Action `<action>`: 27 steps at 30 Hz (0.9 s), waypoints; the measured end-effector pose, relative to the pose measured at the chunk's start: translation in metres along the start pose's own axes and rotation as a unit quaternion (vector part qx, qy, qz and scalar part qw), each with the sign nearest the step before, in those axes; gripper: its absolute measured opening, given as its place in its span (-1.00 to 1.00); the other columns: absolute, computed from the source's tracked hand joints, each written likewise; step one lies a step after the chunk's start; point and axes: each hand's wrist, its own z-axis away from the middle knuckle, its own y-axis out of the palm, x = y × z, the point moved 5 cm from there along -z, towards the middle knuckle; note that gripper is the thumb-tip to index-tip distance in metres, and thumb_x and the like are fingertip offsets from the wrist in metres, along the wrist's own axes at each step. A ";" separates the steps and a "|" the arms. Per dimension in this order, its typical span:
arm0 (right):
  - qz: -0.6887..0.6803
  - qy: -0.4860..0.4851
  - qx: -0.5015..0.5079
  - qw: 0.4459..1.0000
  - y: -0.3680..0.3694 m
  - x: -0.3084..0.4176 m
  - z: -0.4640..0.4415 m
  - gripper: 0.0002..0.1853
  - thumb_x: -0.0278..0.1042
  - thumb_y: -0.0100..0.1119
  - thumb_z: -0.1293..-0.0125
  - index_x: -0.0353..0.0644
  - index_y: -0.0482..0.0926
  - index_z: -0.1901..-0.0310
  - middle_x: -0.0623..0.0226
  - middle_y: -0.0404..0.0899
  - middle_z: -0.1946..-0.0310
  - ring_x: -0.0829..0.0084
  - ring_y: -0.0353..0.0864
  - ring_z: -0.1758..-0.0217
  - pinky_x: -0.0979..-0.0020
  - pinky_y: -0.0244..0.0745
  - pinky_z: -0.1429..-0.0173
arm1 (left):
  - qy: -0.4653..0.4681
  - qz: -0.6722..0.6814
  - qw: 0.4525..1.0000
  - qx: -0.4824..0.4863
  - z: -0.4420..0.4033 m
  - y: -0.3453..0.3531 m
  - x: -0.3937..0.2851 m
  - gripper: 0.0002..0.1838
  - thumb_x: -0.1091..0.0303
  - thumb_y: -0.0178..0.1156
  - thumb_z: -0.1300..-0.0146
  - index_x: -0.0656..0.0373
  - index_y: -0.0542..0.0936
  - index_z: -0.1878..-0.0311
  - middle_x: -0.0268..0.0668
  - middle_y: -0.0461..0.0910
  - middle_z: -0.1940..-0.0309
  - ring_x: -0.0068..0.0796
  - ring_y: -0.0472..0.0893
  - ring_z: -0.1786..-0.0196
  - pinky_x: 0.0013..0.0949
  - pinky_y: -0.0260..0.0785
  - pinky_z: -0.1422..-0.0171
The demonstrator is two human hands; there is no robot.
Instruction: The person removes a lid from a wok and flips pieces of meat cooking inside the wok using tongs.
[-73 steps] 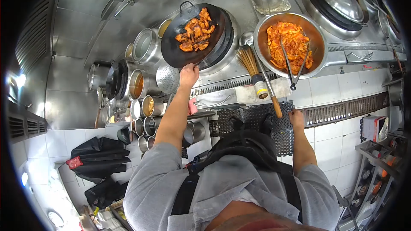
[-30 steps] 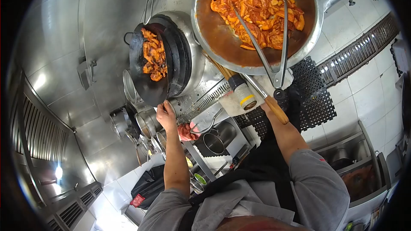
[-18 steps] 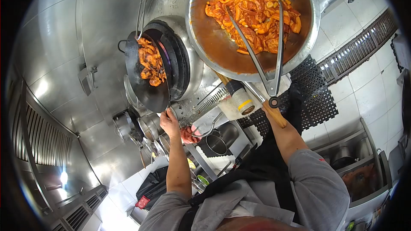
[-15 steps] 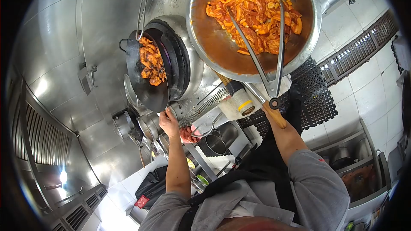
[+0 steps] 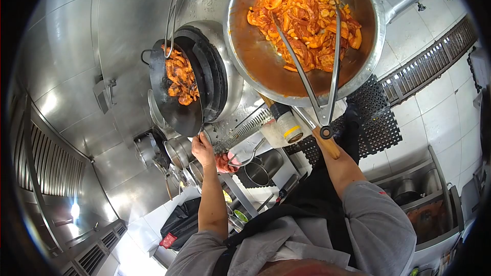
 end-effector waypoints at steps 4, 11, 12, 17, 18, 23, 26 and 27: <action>0.098 -0.015 -0.011 0.995 -0.001 -0.009 -0.013 -0.77 -0.28 0.21 -0.31 -0.13 0.52 0.06 0.25 0.52 0.16 0.34 0.54 0.12 0.35 0.49 0.06 | -0.016 0.001 1.000 0.004 -0.001 0.002 0.001 -0.65 0.25 0.15 -0.37 0.31 0.45 0.47 0.00 0.50 0.56 0.07 0.49 0.50 -0.03 0.27 0.39; 0.317 -0.052 -0.023 0.947 -0.013 -0.037 -0.039 -0.78 -0.26 0.19 -0.32 -0.13 0.53 0.06 0.23 0.54 0.16 0.31 0.55 0.10 0.33 0.50 0.05 | -0.002 -0.010 1.000 -0.004 -0.002 0.003 0.010 -0.67 0.22 0.17 -0.37 0.28 0.50 0.43 -0.04 0.54 0.58 -0.02 0.51 0.53 -0.09 0.27 0.43; 0.332 -0.055 -0.023 0.942 -0.015 -0.037 -0.040 -0.78 -0.26 0.18 -0.32 -0.13 0.53 0.06 0.22 0.54 0.17 0.31 0.55 0.10 0.33 0.50 0.05 | 0.006 -0.009 1.000 -0.012 -0.002 0.003 0.009 -0.67 0.21 0.17 -0.37 0.28 0.49 0.43 -0.05 0.53 0.59 -0.03 0.50 0.54 -0.10 0.27 0.43; 0.379 -0.068 -0.023 0.923 -0.030 -0.037 -0.033 -0.78 -0.25 0.17 -0.33 -0.12 0.55 0.07 0.21 0.55 0.17 0.28 0.56 0.09 0.32 0.51 0.05 | 0.017 -0.011 1.000 -0.016 -0.002 0.003 0.011 -0.65 0.20 0.17 -0.37 0.27 0.49 0.45 -0.06 0.52 0.60 -0.04 0.47 0.57 -0.10 0.25 0.45; 0.382 -0.069 -0.022 0.921 -0.035 -0.035 -0.031 -0.78 -0.25 0.16 -0.33 -0.12 0.55 0.07 0.20 0.56 0.17 0.28 0.56 0.09 0.31 0.51 0.05 | 0.004 -0.011 1.000 -0.006 -0.002 0.004 0.012 -0.65 0.21 0.17 -0.37 0.29 0.47 0.45 -0.03 0.52 0.58 0.02 0.49 0.53 -0.06 0.27 0.42; 0.423 -0.079 -0.023 0.902 -0.047 -0.032 -0.028 -0.78 -0.23 0.14 -0.33 -0.12 0.56 0.07 0.19 0.57 0.18 0.25 0.57 0.08 0.30 0.52 0.04 | -0.029 -0.014 0.999 0.015 -0.003 0.002 0.009 -0.65 0.22 0.18 -0.36 0.31 0.46 0.45 0.00 0.52 0.56 0.08 0.51 0.49 -0.02 0.30 0.39; 0.449 -0.084 -0.021 0.889 -0.050 -0.033 -0.029 -0.78 -0.22 0.13 -0.34 -0.11 0.56 0.07 0.18 0.58 0.18 0.24 0.58 0.07 0.29 0.53 0.04 | -0.014 -0.023 1.000 0.001 -0.003 0.002 0.011 -0.65 0.22 0.18 -0.36 0.31 0.46 0.45 0.00 0.52 0.56 0.07 0.51 0.50 -0.04 0.30 0.40; 0.459 -0.085 -0.019 0.884 -0.051 -0.035 -0.031 -0.78 -0.22 0.13 -0.34 -0.11 0.57 0.07 0.18 0.58 0.18 0.23 0.58 0.07 0.29 0.53 0.03 | -0.021 -0.019 1.000 0.003 -0.004 0.002 0.011 -0.65 0.21 0.18 -0.36 0.31 0.47 0.45 -0.01 0.53 0.56 0.05 0.51 0.51 -0.05 0.30 0.40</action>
